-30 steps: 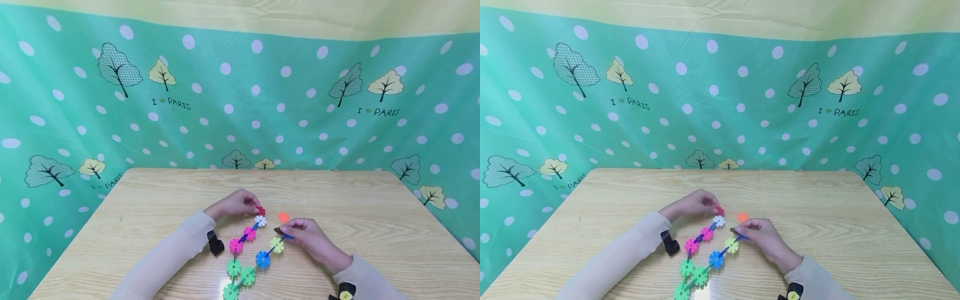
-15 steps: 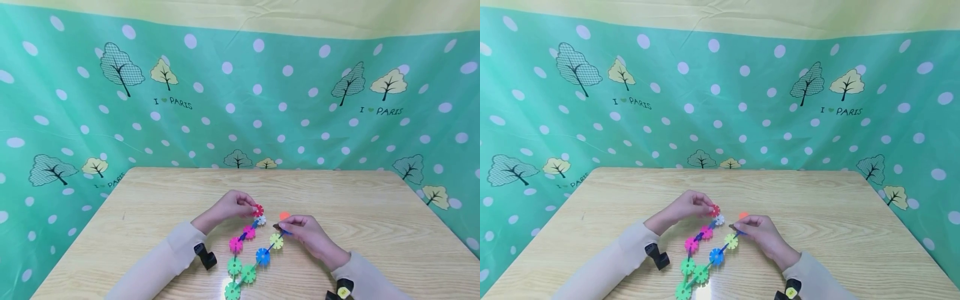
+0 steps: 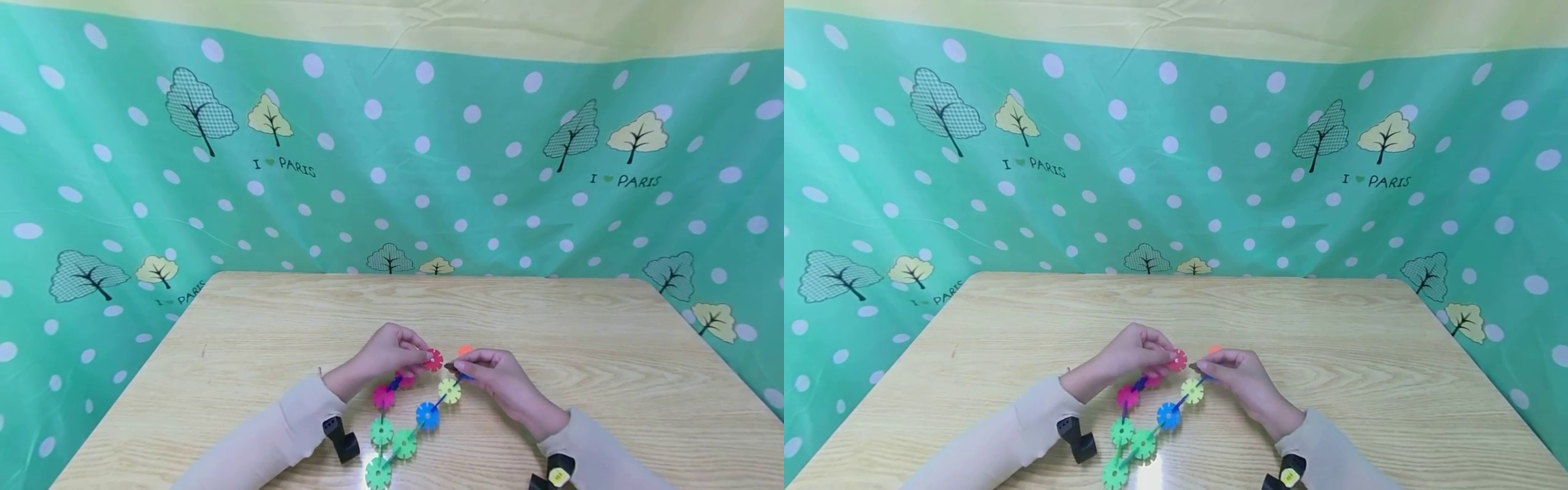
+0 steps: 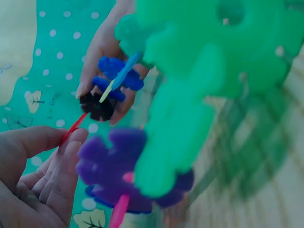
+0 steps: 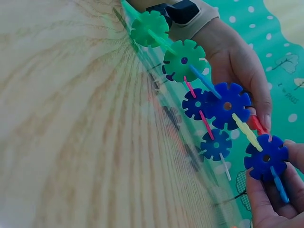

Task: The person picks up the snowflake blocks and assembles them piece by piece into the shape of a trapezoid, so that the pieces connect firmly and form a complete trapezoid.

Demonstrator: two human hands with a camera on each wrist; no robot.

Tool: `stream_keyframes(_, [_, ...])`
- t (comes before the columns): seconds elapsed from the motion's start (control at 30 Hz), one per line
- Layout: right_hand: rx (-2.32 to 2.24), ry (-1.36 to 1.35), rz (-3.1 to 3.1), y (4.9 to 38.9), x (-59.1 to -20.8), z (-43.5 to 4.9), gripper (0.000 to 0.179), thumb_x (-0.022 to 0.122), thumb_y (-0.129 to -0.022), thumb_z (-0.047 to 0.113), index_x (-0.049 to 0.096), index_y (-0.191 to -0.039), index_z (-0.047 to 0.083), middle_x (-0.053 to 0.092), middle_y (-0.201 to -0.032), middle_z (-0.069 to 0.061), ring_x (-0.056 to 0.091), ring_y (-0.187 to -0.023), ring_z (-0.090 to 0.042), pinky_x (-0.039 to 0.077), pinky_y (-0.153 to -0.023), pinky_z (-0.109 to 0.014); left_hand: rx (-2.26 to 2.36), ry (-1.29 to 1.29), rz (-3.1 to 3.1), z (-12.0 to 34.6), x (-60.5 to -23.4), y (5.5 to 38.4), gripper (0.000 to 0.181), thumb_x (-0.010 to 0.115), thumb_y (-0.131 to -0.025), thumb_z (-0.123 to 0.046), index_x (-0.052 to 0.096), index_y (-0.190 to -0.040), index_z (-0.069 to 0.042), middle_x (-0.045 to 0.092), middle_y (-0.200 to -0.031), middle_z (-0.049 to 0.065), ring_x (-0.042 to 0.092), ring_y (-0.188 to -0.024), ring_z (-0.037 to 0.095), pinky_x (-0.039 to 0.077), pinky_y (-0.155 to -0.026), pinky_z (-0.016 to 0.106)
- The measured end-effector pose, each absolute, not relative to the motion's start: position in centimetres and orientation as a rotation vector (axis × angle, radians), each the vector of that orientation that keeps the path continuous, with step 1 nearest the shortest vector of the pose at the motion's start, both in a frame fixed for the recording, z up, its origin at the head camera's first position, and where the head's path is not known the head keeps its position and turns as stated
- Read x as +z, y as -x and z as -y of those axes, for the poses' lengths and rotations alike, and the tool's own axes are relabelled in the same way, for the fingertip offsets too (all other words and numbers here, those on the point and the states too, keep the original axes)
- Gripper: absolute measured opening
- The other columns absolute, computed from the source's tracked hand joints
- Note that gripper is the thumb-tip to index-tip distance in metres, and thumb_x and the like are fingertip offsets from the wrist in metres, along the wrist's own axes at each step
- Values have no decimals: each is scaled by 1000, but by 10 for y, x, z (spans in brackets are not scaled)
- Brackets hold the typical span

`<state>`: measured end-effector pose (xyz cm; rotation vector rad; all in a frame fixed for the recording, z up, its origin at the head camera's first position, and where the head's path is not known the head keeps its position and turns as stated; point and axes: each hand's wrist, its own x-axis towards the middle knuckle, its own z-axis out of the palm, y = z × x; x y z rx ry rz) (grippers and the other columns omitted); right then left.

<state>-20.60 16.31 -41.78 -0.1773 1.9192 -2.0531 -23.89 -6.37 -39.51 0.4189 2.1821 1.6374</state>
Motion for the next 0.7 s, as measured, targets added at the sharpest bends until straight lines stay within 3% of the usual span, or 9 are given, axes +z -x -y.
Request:
stream_keyframes(0.13, [-2068, 163, -1912, 206, -417, -163, 5, 66, -86, 8, 68, -91, 7, 69, -91, 0, 65, -86, -12, 54, -82, -27, 1671, -395, -2161, 61, -397, 237, 11, 67, -84, -6, 66, -90, 4, 70, -72, 12, 68, -65, 27, 57, -57, 32])
stream_keyframes(0.7, [-2043, 228, -1936, 208, -418, -164, 7, 68, -85, 8, 71, -92, 8, 69, -92, 0, 65, -87, -14, 55, -81, -28, 1789, -281, -2032, 53, -404, 230, 8, 66, -85, -3, 65, -88, 5, 70, -72, 12, 65, -59, 13, 58, -61, 31])
